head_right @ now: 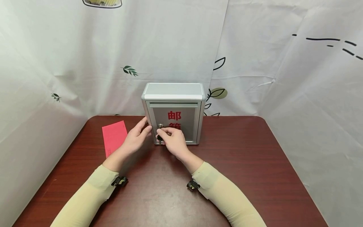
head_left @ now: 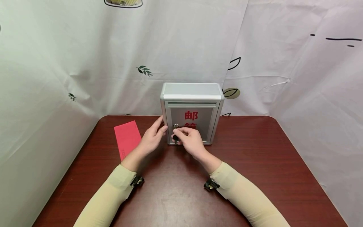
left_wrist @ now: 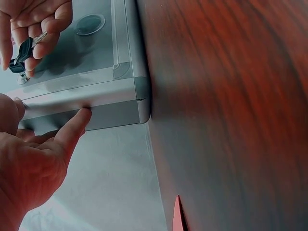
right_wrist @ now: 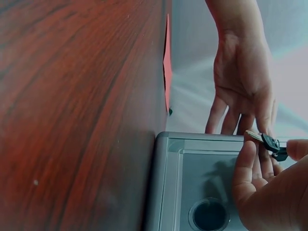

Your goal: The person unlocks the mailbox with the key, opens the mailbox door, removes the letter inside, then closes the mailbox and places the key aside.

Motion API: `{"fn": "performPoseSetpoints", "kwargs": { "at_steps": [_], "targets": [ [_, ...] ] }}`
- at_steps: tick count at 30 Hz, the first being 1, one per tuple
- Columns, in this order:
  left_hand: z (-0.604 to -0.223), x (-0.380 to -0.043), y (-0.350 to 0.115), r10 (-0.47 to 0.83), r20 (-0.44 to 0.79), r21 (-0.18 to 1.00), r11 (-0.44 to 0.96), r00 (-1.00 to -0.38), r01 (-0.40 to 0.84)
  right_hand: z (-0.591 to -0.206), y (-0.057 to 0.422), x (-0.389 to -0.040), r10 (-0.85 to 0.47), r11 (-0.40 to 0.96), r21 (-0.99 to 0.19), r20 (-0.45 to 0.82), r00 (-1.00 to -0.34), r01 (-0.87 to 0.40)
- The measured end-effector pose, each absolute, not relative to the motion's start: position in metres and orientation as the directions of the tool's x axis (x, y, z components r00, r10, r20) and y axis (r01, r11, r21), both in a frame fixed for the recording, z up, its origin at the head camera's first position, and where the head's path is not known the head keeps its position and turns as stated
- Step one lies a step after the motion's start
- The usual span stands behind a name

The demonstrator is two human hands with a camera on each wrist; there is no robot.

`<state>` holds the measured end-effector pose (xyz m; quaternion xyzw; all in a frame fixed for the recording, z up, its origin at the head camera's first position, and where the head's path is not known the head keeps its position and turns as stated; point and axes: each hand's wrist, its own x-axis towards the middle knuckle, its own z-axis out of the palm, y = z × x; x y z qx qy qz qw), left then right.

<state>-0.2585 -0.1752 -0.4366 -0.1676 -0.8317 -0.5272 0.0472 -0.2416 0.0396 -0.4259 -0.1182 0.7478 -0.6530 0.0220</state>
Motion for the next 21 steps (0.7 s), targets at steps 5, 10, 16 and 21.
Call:
{"fn": "performPoseSetpoints", "kwargs": {
  "at_steps": [5, 10, 16, 21],
  "targets": [
    [-0.4361, -0.2579, -0.1750, 0.231, 0.253, 0.865, 0.381, -0.939, 0.327, -0.4245, 0.0394, -0.2418, -0.205, 0.104, -0.985, 0.116, -0.972, -0.140],
    [-0.4355, -0.2581, -0.1746, 0.232, 0.256, 0.868, 0.372, -0.938, 0.329, -0.4230, 0.0399, -0.2419, -0.197, 0.094, -0.988, 0.101, -0.975, -0.121],
    [-0.4346, -0.2574, -0.1741, 0.227, 0.253, 0.874, 0.364, -0.941, 0.323, -0.4214, 0.0399, -0.2422, -0.184, 0.097, -0.991, 0.075, -0.980, -0.094],
    [-0.4353, -0.2577, -0.1742, 0.227, 0.247, 0.873, 0.370, -0.942, 0.318, -0.4207, 0.0395, -0.2431, -0.178, 0.095, -0.992, 0.066, -0.982, -0.084]
  ]
}}
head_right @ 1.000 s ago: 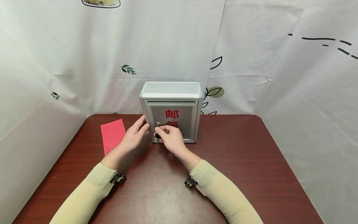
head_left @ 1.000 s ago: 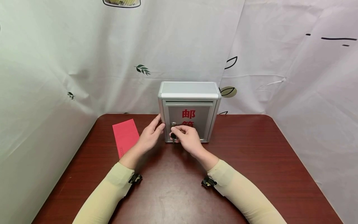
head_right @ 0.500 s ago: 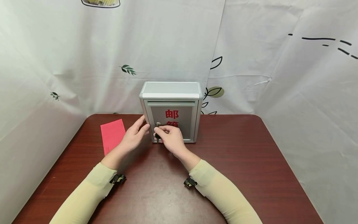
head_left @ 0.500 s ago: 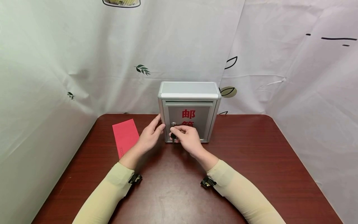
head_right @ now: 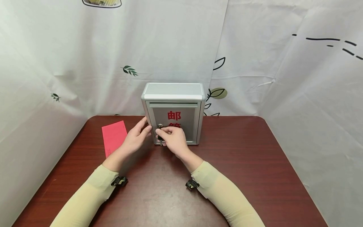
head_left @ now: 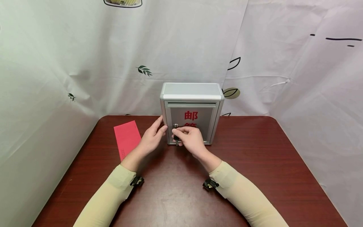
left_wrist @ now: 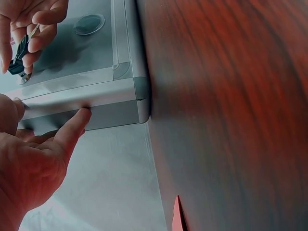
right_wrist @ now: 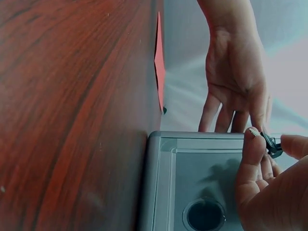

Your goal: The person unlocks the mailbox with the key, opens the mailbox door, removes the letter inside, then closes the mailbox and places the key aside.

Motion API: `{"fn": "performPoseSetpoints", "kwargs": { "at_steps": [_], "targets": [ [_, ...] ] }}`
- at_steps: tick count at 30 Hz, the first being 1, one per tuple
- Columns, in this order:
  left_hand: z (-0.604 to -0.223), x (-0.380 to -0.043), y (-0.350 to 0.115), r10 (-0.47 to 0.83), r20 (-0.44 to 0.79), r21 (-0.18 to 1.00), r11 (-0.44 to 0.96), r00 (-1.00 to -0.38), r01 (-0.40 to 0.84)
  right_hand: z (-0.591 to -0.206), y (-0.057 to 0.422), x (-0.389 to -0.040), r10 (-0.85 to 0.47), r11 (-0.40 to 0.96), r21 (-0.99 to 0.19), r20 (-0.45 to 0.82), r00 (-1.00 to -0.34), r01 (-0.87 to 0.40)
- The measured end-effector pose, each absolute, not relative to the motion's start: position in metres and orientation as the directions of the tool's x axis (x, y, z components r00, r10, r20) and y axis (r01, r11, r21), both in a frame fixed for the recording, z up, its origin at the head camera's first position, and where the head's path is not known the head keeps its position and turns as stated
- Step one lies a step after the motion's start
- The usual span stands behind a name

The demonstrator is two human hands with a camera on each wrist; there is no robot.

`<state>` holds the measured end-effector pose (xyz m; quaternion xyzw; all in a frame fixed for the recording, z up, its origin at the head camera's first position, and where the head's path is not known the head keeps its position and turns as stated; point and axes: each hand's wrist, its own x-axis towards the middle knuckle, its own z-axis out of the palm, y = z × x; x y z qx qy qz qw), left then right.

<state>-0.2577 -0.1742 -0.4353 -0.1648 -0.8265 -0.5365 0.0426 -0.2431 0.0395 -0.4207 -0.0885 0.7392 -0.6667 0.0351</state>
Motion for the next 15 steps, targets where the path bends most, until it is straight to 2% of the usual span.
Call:
{"fn": "performPoseSetpoints", "kwargs": {
  "at_steps": [9, 15],
  "targets": [
    [-0.4344, -0.2583, -0.1744, 0.227, 0.248, 0.874, 0.366, -0.942, 0.318, -0.4191, 0.0395, -0.2437, -0.170, 0.104, -0.991, 0.062, -0.983, -0.081],
    [-0.4345, -0.2581, -0.1745, 0.230, 0.248, 0.876, 0.362, -0.941, 0.320, -0.4180, 0.0397, -0.2414, -0.143, 0.169, -0.980, 0.079, -0.987, -0.103]
  ]
}}
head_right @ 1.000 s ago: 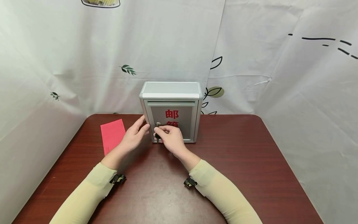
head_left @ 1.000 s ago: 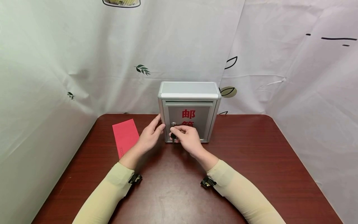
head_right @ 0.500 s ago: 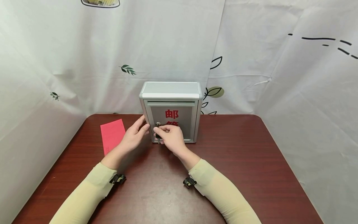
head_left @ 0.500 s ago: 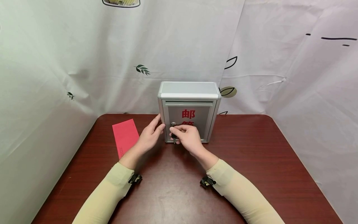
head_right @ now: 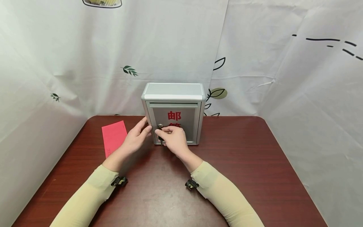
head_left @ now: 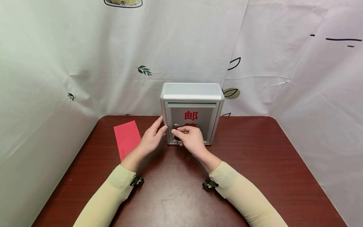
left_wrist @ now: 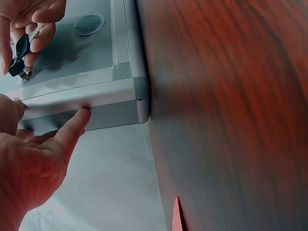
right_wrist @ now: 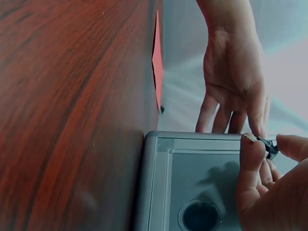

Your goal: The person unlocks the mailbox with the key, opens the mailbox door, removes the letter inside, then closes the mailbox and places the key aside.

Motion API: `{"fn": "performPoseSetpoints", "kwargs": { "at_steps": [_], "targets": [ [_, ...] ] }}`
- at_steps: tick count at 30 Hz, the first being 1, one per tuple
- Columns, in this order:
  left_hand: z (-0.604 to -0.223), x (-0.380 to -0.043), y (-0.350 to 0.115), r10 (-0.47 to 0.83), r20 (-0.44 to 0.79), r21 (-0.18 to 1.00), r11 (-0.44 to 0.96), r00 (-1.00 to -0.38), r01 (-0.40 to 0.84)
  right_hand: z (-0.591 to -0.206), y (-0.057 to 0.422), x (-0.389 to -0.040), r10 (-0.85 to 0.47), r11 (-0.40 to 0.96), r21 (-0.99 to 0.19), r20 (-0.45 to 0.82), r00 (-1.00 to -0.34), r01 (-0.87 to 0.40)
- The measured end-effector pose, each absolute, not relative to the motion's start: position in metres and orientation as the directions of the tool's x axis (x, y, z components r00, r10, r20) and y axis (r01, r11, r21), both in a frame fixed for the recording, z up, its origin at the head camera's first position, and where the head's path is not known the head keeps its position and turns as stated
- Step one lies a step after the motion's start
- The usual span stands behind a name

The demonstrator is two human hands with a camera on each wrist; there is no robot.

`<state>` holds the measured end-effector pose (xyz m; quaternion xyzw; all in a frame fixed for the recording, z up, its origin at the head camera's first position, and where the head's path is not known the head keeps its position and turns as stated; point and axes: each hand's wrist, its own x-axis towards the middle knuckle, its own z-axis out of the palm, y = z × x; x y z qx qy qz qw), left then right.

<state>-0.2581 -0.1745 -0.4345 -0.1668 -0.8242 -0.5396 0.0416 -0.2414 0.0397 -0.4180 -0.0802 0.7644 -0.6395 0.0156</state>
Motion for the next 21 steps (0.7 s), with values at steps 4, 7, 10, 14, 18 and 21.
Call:
{"fn": "performPoseSetpoints", "kwargs": {
  "at_steps": [4, 7, 10, 14, 18, 21],
  "targets": [
    [-0.4350, -0.2574, -0.1751, 0.226, 0.244, 0.874, 0.371, -0.943, 0.315, -0.4166, 0.0390, -0.2396, -0.119, 0.250, -0.958, 0.114, -0.986, -0.141],
    [-0.4348, -0.2571, -0.1748, 0.219, 0.239, 0.874, 0.376, -0.946, 0.308, -0.4172, 0.0382, -0.2399, -0.101, 0.315, -0.933, 0.153, -0.983, -0.177],
    [-0.4350, -0.2570, -0.1745, 0.214, 0.235, 0.877, 0.375, -0.948, 0.302, -0.4181, 0.0374, -0.2396, -0.086, 0.371, -0.903, 0.199, -0.976, -0.217],
    [-0.4356, -0.2578, -0.1745, 0.211, 0.231, 0.878, 0.375, -0.950, 0.297, -0.4180, 0.0370, -0.2377, -0.073, 0.438, -0.859, 0.262, -0.962, -0.267],
    [-0.4363, -0.2592, -0.1741, 0.211, 0.229, 0.878, 0.376, -0.950, 0.295, -0.4173, 0.0366, -0.2357, -0.072, 0.471, -0.829, 0.304, -0.950, -0.301],
    [-0.4367, -0.2598, -0.1743, 0.211, 0.230, 0.878, 0.375, -0.950, 0.296, -0.4163, 0.0361, -0.2345, -0.076, 0.492, -0.811, 0.324, -0.943, -0.318]
  ]
}}
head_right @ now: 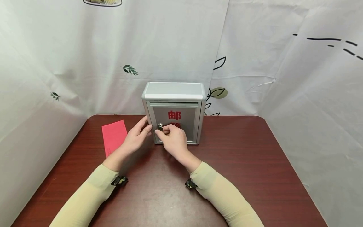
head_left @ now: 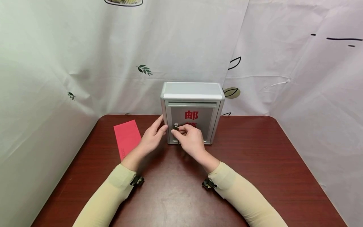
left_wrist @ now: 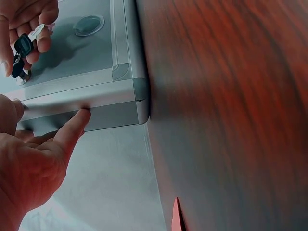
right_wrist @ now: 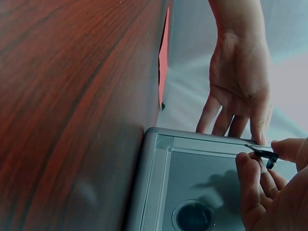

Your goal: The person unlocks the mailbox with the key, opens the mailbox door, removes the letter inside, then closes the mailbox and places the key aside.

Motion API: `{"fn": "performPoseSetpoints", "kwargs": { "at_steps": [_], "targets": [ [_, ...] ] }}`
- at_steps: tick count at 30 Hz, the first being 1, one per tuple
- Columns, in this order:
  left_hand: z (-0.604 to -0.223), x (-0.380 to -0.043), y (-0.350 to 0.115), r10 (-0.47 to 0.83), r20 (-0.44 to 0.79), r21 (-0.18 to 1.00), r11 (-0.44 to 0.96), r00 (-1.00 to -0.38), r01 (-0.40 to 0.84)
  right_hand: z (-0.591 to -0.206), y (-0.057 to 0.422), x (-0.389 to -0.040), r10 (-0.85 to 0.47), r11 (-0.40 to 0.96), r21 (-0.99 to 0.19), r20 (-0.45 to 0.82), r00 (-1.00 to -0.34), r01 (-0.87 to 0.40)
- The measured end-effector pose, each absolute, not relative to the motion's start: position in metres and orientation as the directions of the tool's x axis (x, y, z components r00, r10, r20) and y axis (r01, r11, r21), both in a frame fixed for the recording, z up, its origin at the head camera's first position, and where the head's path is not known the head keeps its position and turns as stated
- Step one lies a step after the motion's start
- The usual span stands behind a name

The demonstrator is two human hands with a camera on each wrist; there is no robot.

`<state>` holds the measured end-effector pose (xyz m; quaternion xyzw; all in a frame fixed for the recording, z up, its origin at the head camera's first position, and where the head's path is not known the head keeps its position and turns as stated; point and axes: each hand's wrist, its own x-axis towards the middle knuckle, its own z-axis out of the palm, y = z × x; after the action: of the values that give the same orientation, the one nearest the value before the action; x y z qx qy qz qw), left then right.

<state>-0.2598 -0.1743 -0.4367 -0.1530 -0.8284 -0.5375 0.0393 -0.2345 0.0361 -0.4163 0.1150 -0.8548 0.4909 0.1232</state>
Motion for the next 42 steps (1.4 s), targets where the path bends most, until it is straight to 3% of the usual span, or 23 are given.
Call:
{"fn": "performPoseSetpoints", "kwargs": {
  "at_steps": [30, 42],
  "targets": [
    [-0.4371, -0.2598, -0.1745, 0.216, 0.235, 0.879, 0.369, -0.948, 0.302, -0.4159, 0.0323, -0.2330, -0.096, 0.652, -0.652, 0.435, -0.895, -0.387],
    [-0.4361, -0.2585, -0.1741, 0.206, 0.240, 0.881, 0.365, -0.949, 0.302, -0.4161, 0.0331, -0.2330, -0.099, 0.663, -0.639, 0.441, -0.892, -0.390]
  ]
}}
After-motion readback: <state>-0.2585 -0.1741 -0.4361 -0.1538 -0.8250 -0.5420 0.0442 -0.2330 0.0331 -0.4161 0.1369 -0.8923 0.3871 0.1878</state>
